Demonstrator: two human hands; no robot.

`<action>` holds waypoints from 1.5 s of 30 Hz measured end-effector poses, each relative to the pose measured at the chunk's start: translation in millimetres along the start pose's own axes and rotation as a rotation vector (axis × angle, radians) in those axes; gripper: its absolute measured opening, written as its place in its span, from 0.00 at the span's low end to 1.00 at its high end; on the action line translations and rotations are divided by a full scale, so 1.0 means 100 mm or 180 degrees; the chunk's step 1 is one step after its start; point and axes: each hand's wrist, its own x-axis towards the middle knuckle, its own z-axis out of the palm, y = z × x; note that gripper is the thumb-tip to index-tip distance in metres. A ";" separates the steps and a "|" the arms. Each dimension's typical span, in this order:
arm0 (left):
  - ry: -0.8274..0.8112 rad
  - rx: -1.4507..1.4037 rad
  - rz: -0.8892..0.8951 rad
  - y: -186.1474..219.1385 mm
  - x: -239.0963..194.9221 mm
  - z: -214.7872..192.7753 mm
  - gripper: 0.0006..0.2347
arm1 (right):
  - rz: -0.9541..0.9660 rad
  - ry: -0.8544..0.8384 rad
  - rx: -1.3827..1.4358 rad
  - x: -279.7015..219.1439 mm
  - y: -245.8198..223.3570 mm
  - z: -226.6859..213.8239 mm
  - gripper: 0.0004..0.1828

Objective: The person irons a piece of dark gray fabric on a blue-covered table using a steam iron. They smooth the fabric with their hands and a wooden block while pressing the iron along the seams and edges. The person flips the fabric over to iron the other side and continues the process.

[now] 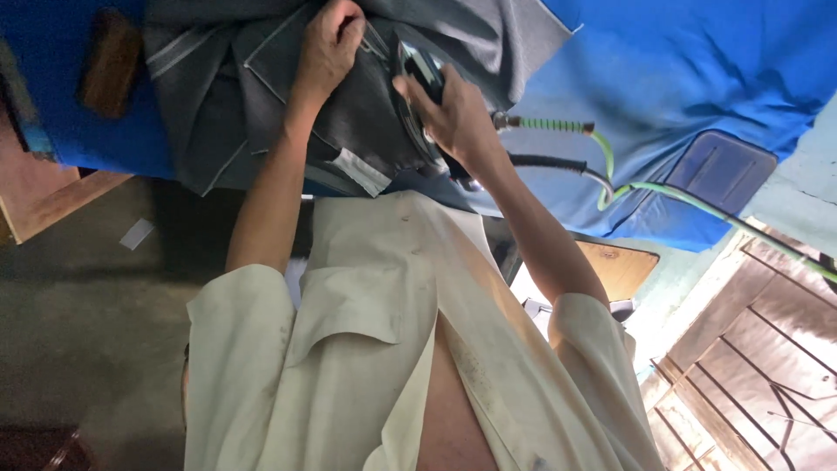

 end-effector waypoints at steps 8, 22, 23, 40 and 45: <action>0.1181 0.0673 0.0089 0.11 -0.30 -0.18 0.12 | -0.0193 0.0349 -0.0182 0.15 0.08 0.03 0.54; 0.1996 0.2101 -0.0076 -0.47 -1.56 -2.11 0.09 | -0.0696 0.0508 -0.0215 0.15 0.14 0.06 0.34; 0.1959 0.2354 -0.0387 -0.57 -1.65 -2.21 0.11 | -0.0720 0.0544 -0.0248 0.14 0.15 0.05 0.32; 0.1161 0.2875 -0.0423 -1.11 -1.57 -2.18 0.27 | -0.0266 0.1101 -0.0328 -0.17 0.26 0.23 0.26; 0.1257 0.2907 -0.0624 -0.90 -1.47 -2.14 0.27 | -0.0005 0.0714 -0.0180 -0.24 0.37 0.28 0.33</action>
